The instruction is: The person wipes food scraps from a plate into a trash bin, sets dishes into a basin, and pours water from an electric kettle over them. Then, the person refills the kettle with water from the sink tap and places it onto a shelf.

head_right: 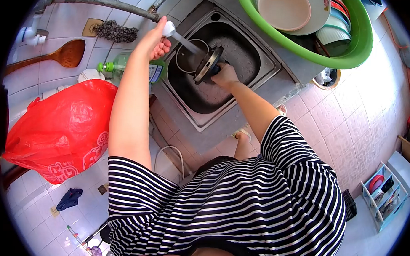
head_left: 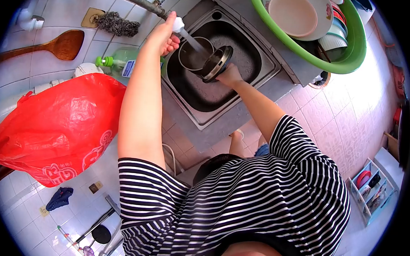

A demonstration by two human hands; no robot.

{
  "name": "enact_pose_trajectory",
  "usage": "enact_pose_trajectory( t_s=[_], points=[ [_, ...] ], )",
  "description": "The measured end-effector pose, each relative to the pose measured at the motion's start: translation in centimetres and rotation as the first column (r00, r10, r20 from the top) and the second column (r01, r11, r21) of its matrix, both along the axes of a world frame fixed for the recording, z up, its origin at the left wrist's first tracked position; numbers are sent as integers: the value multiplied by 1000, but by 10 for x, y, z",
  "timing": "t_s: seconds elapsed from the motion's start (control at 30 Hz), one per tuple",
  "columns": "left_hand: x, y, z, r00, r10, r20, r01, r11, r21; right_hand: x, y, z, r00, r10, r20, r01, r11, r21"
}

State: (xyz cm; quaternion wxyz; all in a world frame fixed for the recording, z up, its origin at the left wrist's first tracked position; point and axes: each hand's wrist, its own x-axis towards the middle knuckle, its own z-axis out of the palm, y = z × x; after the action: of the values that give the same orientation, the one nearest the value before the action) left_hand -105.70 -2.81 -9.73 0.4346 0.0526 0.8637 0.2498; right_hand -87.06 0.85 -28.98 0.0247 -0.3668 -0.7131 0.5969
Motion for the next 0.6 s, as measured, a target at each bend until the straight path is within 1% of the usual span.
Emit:
enact_pose_trajectory(
  t_s=[0.07,0.13,0.17,0.2,0.23,0.3,0.33,0.37,0.4,0.43,0.47,0.5,0.53,0.57,0.6],
  points=[
    [0,1,-1,1000,-2,20,2,1000,-23,0,0,-1,1000,-3,-6,3,1000,7],
    [0,3,-3,999,10,-33,-11,1000,-27,-1,-2,-8,1000,-4,-12,4,1000,13],
    [-1,3,-4,999,12,-33,-13,1000,-28,-2,-4,-14,998,-19,-58,21,999,27],
    [-1,3,-5,999,5,-46,-4,1000,18,-4,-5,-20,994,-34,-106,39,998,41],
    [-2,2,-6,998,-2,-60,6,998,63,-3,-5,-14,994,-33,-107,37,999,40],
    [-6,4,-6,996,-5,-91,10,999,53,1,-3,-3,997,-32,-72,26,996,-82],
    [-4,5,-4,993,-9,-120,14,999,44,0,-3,-5,997,-32,-72,26,996,-82],
    [-3,5,-1,993,-8,-119,14,999,44,0,-4,-8,997,-23,-77,22,1000,-21],
    [-3,7,2,984,-31,-175,38,999,39,-1,-4,-10,997,-15,-81,18,999,41],
    [-2,7,4,971,-53,-231,62,998,33,-3,-5,-16,997,-14,-80,17,999,40],
    [-2,7,5,972,-52,-230,61,998,32,-4,-6,-22,993,-24,-118,32,997,64],
    [-1,7,6,960,-85,-267,96,995,28,-5,-7,-28,987,-33,-156,47,995,86],
    [-1,7,5,945,-119,-304,132,991,23,-6,-6,-28,987,-32,-155,46,995,86],
    [-2,7,5,945,-118,-304,131,991,22,-6,-6,-29,989,-34,-147,42,998,56],
    [-3,7,5,925,-149,-350,158,987,-2,-5,-6,-30,990,-35,-138,39,999,27]
  ],
)
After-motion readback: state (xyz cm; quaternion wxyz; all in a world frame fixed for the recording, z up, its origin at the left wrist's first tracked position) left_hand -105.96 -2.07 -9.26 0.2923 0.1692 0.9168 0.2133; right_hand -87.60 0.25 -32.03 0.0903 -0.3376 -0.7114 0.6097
